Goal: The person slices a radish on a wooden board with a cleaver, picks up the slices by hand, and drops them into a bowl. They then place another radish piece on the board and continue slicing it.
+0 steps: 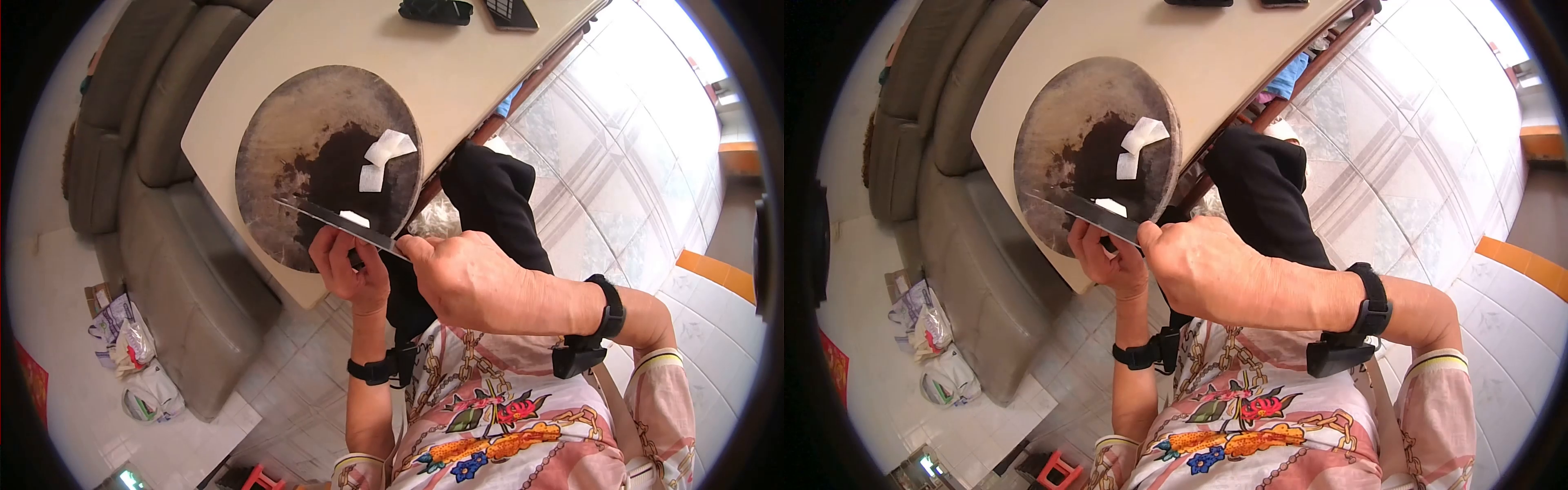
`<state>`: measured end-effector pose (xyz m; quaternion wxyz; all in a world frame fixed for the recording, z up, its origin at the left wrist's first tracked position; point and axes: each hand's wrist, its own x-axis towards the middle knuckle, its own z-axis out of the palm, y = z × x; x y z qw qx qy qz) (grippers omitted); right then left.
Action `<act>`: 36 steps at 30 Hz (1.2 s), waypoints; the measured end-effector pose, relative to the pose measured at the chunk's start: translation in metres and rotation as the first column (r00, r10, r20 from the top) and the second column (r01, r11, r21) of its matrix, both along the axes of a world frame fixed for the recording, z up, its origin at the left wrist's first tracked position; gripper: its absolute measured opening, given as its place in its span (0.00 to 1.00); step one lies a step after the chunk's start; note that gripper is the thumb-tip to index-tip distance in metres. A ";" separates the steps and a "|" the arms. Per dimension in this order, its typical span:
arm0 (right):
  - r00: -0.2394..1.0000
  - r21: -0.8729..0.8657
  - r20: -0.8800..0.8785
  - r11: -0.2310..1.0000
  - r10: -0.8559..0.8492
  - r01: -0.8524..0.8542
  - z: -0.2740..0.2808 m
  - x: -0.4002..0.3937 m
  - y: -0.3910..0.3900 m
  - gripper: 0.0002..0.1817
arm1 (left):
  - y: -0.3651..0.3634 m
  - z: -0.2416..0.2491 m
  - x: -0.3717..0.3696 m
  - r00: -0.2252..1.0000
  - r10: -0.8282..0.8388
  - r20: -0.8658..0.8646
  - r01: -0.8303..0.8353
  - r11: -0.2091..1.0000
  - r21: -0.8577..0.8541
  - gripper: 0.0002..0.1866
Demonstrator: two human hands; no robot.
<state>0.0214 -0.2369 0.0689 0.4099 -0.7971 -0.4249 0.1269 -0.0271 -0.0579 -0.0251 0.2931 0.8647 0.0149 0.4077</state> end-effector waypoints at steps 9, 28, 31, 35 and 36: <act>1.000 0.045 -0.024 0.999 0.018 -0.017 0.001 0.009 0.010 0.11 | 0.000 0.004 0.000 1.000 -0.019 -0.009 0.019 0.999 -0.027 0.06; 1.000 -0.047 0.025 0.999 -0.001 0.002 -0.015 0.032 0.057 0.10 | -0.004 0.011 -0.001 1.000 -0.014 0.013 0.014 1.000 0.019 0.08; 0.989 -0.050 -0.108 0.993 0.099 -0.105 -0.033 0.054 0.048 0.08 | -0.001 0.004 0.000 0.999 0.026 -0.027 -0.026 1.000 0.006 0.08; 0.946 0.185 -0.318 0.974 -0.066 0.131 -0.038 0.071 0.039 0.10 | -0.003 0.004 0.002 1.000 0.006 0.004 -0.005 0.999 -0.033 0.08; 0.950 0.191 -0.307 0.974 -0.061 0.124 -0.030 0.073 0.037 0.10 | -0.003 0.004 0.002 1.000 0.010 0.017 -0.010 1.000 -0.030 0.08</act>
